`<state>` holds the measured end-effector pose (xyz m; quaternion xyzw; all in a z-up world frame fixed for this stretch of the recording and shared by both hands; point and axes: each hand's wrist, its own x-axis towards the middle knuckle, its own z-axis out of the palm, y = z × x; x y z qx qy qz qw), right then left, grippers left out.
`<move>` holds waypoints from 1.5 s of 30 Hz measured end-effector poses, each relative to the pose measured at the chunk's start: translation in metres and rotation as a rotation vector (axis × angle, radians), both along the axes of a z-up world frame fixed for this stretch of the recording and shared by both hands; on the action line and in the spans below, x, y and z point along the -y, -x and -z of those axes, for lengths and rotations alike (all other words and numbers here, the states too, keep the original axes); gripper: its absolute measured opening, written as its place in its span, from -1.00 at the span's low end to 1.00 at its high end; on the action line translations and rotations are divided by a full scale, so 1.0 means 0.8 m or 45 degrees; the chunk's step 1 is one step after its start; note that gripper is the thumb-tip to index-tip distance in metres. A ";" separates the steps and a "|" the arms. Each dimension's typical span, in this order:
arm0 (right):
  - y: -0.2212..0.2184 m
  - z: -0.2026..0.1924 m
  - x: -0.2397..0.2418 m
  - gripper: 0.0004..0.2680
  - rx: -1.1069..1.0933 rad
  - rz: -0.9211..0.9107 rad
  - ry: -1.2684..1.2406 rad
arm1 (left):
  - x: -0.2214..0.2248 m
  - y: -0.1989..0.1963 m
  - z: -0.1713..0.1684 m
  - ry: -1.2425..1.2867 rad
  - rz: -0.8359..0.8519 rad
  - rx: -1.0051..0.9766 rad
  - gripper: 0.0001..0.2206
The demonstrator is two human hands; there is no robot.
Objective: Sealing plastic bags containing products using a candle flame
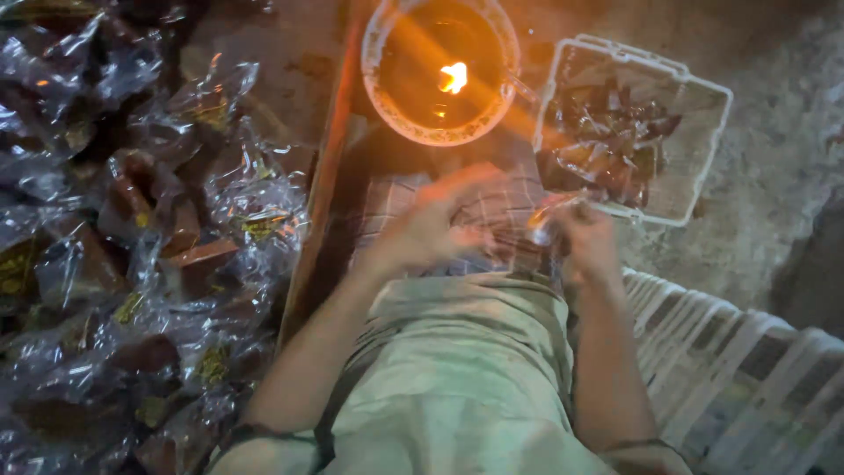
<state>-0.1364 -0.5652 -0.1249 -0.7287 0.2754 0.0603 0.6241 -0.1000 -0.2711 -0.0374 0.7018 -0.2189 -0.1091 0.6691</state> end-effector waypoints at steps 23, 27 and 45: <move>0.006 -0.136 -0.085 -0.85 0.301 -0.063 -0.063 | -0.246 -0.066 -0.009 -0.275 -1.010 0.276 -0.91; 0.006 -0.128 -0.103 -0.49 0.523 -0.443 -0.148 | -0.109 -0.019 -0.017 0.982 -0.202 -0.542 -0.86; 0.001 -0.185 -0.086 -0.43 0.483 -0.494 -0.294 | 0.002 0.037 0.001 0.172 -0.079 -0.582 -0.89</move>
